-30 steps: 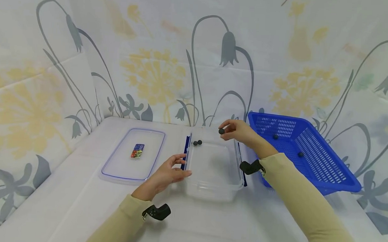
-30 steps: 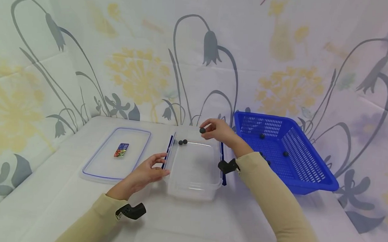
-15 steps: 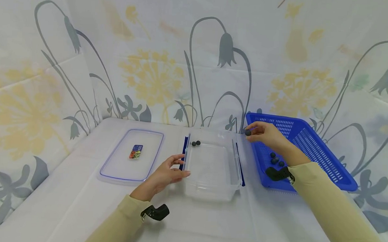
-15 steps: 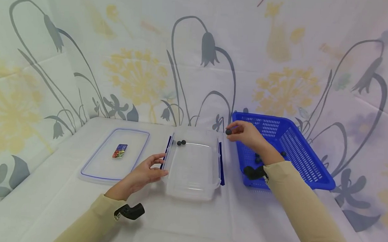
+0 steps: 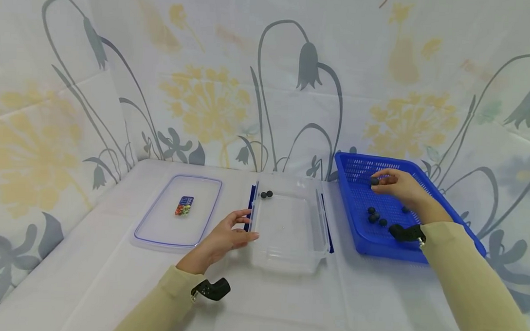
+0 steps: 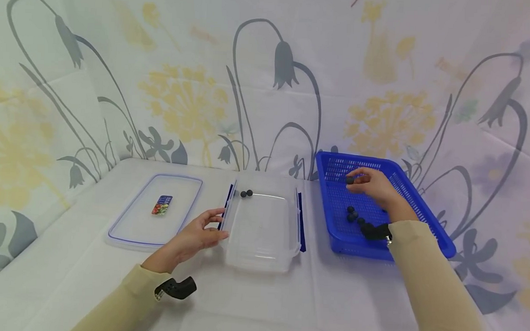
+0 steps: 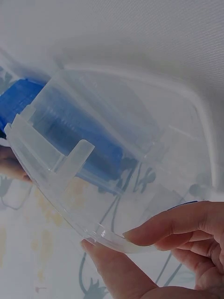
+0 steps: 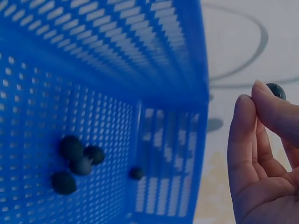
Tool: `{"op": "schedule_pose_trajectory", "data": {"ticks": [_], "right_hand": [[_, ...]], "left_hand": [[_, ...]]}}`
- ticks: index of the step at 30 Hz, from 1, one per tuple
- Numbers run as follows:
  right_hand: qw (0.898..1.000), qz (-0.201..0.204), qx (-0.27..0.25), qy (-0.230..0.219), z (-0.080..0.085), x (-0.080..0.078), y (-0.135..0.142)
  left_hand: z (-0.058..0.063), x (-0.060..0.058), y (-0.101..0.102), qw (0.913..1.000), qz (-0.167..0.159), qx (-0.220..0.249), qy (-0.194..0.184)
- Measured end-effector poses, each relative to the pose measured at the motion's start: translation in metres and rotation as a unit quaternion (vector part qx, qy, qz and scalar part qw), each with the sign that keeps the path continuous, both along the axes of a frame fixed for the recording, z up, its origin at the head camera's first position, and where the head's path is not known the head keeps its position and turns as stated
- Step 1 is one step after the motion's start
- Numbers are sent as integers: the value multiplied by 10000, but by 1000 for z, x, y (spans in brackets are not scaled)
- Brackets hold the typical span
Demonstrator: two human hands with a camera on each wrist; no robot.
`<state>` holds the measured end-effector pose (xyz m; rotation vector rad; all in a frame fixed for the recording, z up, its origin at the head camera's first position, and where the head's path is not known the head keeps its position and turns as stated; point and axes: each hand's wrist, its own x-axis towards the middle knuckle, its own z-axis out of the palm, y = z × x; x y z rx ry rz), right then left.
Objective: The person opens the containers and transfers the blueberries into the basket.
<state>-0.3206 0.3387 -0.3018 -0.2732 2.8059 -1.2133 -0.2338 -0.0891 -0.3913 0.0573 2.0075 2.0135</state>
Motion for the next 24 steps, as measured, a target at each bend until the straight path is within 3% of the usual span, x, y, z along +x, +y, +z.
{"op": "schedule_pose_trajectory", "data": {"ticks": [10,19,24], "right_hand": [[9948,-79,-530,-862,-32,-9,35],[9928,-207,45,-1177,-36,-3,43],[9915,-249,-111,-1275,-36,-3,46]], "left_hand": [[-1,-1,-1,10000,8,-10,14],[-2,-1,0,10000,35,-2,11],[-1,-1,0,10000,31,-3,5]]}}
